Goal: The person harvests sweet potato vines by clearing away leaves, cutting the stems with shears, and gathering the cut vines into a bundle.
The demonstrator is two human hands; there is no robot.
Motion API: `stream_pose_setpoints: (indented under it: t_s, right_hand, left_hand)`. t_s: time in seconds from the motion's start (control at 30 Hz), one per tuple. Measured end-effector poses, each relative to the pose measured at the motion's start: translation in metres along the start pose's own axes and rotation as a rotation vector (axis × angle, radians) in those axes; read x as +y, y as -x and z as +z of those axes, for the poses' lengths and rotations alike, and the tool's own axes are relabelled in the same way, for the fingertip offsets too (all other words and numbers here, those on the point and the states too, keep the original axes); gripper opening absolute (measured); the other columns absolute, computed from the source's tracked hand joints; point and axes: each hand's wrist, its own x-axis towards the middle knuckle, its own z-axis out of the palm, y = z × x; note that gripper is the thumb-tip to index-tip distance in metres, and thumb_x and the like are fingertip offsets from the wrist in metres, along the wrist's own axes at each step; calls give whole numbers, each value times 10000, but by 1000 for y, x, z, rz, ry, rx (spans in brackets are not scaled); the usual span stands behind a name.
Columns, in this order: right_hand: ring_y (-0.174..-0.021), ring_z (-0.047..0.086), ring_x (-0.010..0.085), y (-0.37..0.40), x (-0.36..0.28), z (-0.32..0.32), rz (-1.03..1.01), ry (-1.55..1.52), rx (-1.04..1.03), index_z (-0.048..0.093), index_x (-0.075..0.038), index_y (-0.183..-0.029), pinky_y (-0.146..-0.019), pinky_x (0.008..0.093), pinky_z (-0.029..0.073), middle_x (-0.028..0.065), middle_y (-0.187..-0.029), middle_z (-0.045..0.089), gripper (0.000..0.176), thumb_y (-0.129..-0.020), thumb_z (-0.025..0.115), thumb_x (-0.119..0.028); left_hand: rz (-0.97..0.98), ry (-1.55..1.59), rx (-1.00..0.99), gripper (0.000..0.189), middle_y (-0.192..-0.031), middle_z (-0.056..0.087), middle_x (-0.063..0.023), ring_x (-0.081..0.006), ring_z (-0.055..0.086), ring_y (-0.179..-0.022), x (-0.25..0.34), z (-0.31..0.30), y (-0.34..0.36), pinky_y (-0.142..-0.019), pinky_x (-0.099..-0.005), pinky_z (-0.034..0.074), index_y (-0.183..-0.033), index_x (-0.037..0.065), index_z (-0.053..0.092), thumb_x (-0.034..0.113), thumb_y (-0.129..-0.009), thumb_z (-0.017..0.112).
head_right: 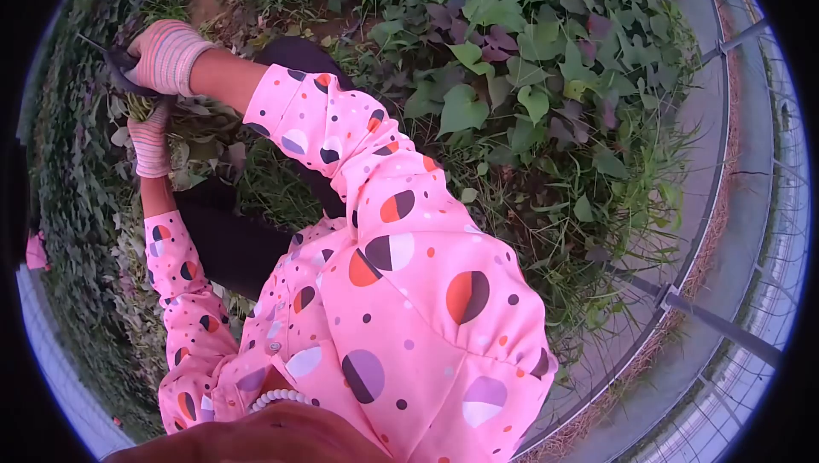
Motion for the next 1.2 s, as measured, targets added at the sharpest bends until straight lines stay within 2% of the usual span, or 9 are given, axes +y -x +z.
stream_pose_setpoints:
  t_s: [0.17,0.27,0.43,0.5,0.53,0.63,0.77,0.97,1.2]
  right_hand:
    - [-482,544,106,112,122,-90,224,-652,509,669,25,-820,-493,241,480,94,-824,706,178,-831,623,-147]
    - [-863,648,347,232,317,-156,699,621,578,656,-17,-1000,-778,436,502,202,-919,679,362,-819,614,-328]
    - [-1014,614,358,503,410,-254,1298,374,1191,657,-1,-1021,-852,364,470,204,-1042,662,485,-912,464,-433]
    - [-1105,591,294,569,408,-260,1324,1070,-38,638,-42,-1122,-928,338,463,128,-1153,647,449,-927,427,-387]
    - [-1105,591,294,576,401,-253,1333,1069,-36,638,-42,-1122,-928,338,463,128,-1153,647,449,-927,427,-387]
    - [-907,629,241,560,382,-200,1134,134,1159,651,-18,-1082,-839,348,467,107,-1048,682,382,-814,653,-290]
    - [-783,608,200,520,328,-175,879,276,1515,669,5,-944,-770,310,472,88,-903,694,247,-821,681,-208]
    - [-915,605,410,473,243,-141,1195,690,740,562,-39,-1114,-787,427,485,236,-974,649,345,-901,542,-309]
    - [-958,630,357,484,330,0,1116,685,166,588,-64,-1108,-836,418,501,180,-1057,653,351,-809,553,-244]
  left_hand:
    - [78,-381,-112,466,-1164,647,-29,-194,626,-1033,-44,-5,-4,-948,-329,434,-1278,212,546,20,-866,444]
    - [46,-490,-86,471,-1163,648,-3,-213,612,-1067,-45,-9,-2,-1001,-338,394,-1272,252,553,42,-861,459]
    - [-152,-7,-82,398,-1165,639,-38,-232,626,-1019,-9,3,6,-942,-346,451,-1254,246,572,72,-930,421]
    - [-137,-86,-80,360,-1137,652,-68,-219,638,-988,-9,3,9,-900,-323,477,-1243,157,579,61,-907,492]
    - [-12,-240,-76,334,-1101,665,-74,-199,643,-958,-15,1,8,-887,-306,479,-1217,89,583,61,-885,547]
    - [146,-388,-80,354,-1012,692,-92,-159,654,-888,-15,-4,4,-836,-272,491,-1129,-49,592,116,-829,680]
    - [-88,-268,-2,362,-1014,693,-93,-183,659,-887,16,8,5,-824,-288,502,-1137,-7,603,190,-841,670]
    - [-157,-233,-49,276,-1037,684,-95,-155,651,-892,-24,-1,-5,-827,-265,500,-1116,-29,605,136,-902,554]
    - [165,-538,-238,430,-1107,652,-123,-255,652,-921,-79,4,-22,-820,-342,512,-1338,187,441,96,-918,421]
